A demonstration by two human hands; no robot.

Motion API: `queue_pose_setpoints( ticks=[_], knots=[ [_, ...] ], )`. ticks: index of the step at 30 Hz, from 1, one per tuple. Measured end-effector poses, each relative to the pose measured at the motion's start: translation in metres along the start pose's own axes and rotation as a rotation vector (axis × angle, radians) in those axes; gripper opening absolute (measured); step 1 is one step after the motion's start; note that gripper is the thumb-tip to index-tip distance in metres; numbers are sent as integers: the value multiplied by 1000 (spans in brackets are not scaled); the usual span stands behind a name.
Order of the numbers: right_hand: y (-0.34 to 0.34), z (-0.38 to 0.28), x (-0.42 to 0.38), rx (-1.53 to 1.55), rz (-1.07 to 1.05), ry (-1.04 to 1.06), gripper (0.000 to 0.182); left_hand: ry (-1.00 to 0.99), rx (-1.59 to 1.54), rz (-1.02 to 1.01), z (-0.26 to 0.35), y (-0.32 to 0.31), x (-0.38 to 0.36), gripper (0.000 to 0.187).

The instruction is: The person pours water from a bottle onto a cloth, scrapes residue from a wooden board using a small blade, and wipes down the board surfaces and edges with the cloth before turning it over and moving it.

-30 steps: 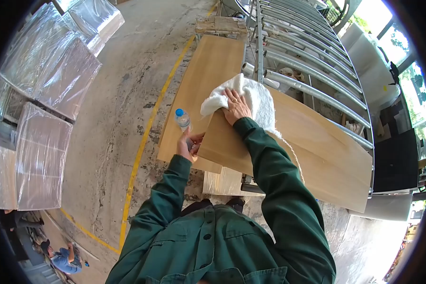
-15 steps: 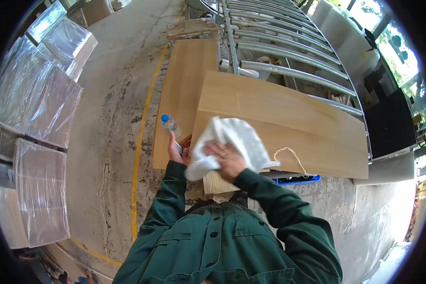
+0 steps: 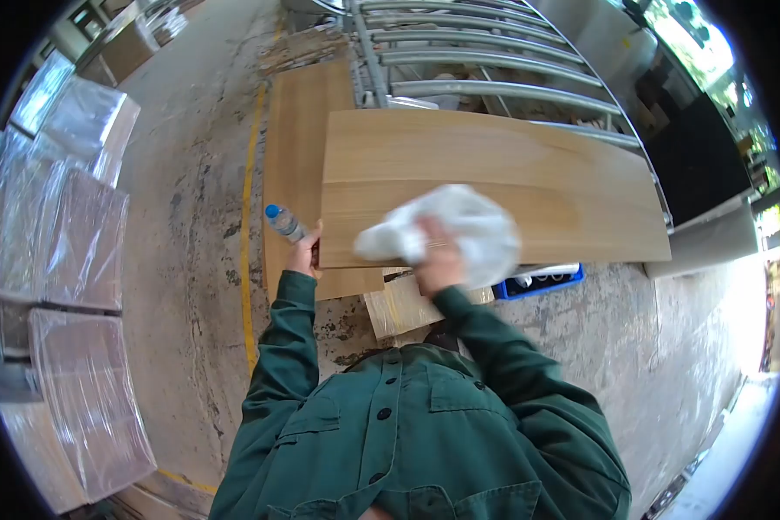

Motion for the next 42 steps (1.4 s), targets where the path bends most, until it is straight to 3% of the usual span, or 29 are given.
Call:
queue_pose_setpoints(
  ticks=[1, 2, 4, 6, 8, 9, 10, 11, 13, 15, 16, 18, 19, 21, 22, 25, 26, 27, 29, 30, 31, 32, 33, 34, 36, 37, 38, 40, 42],
  knots=[
    [-22, -46, -13, -48, 89, 225, 58, 130, -108, -122, 0, -11, -4, 36],
    [-32, -87, -25, -39, 34, 340, 65, 266, -217, -243, 2, -30, -14, 37],
    [-33, -111, -34, -47, -101, 546, 61, 304, -315, -264, 0, -33, -11, 37],
    [-24, -83, -36, -31, -73, 569, 59, 22, -226, -98, 9, -29, -10, 31],
    [-26, 0, -52, -3, -148, 365, 56, -131, -148, -77, 8, -20, -2, 29],
    [8, 34, -53, -162, 14, 228, 55, -180, -115, -51, 8, -17, 1, 30],
    [32, 83, -63, -191, 40, 51, 54, -195, -101, -58, 8, -22, -2, 31],
    [53, 137, -71, -354, 208, 3, 52, -212, -84, -66, 11, -30, -7, 32],
    [95, 267, -83, -187, 254, -307, 47, -219, -48, -80, 17, -38, -7, 34],
    [123, 351, -91, -619, 197, -476, 50, -184, -11, -85, 18, -37, -9, 35],
    [133, 346, -83, -560, 170, -582, 53, -192, 5, -66, 16, -35, -9, 34],
    [92, 345, -78, -509, 285, -463, 54, -213, 45, -41, 17, -33, -5, 31],
    [88, 271, -65, -836, 101, -375, 54, -223, 46, -32, 17, -34, -5, 30],
    [35, 177, -52, -370, 271, -56, 57, -235, 58, -15, 18, -35, -7, 27],
    [30, 101, -40, -5, 195, -37, 61, -255, 78, -11, 18, -37, -9, 23],
    [-18, -54, -8, 128, 27, 427, 55, -182, 56, -42, 17, -37, -7, 22],
    [-31, -76, 3, 109, 64, 482, 56, -128, 125, -150, 14, -27, 2, 22],
    [-28, -89, 15, 90, 110, 536, 57, -109, 68, -76, 13, -26, 3, 23],
    [-12, -47, 49, 186, -56, 401, 60, -272, 99, 127, 15, -26, -5, 27],
    [-26, 1, 69, 134, 90, 239, 63, -211, 257, 196, 15, -12, -1, 33],
    [-6, 53, 81, 191, 59, -15, 63, -212, 181, 140, 15, -19, -4, 34],
    [14, 118, 96, 266, 30, -124, 62, -216, 108, 86, 14, -33, -13, 35],
    [19, 196, 104, -44, 235, -201, 59, -221, 37, 28, 15, -42, -17, 37],
    [45, 271, 106, 11, 211, -384, 56, -203, 70, 59, 16, -42, -18, 38],
    [87, 399, 85, -350, 244, -584, 44, -254, 32, 1, 17, -45, -19, 39],
    [127, 384, 71, -564, 199, -661, 42, -279, 12, -34, 17, -47, -16, 40],
    [126, 394, 70, -645, 351, -679, 42, -228, 54, -5, 16, -41, -14, 40],
    [89, 393, 87, -189, 157, -732, 43, -184, 74, 8, 17, -43, -16, 40],
    [22, 292, 114, -302, 55, -614, 58, -119, 95, 5, 15, -33, -12, 41]
  ],
)
Point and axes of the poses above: each hand's wrist, its own x-axis towards the middle knuckle, its own y-axis out of the back of the hand, z = x × y, the point moved 5 cm from there along x, towards the middle knuckle, and after that the axes turned 13 degrees about -x, right-handed, at the moved point
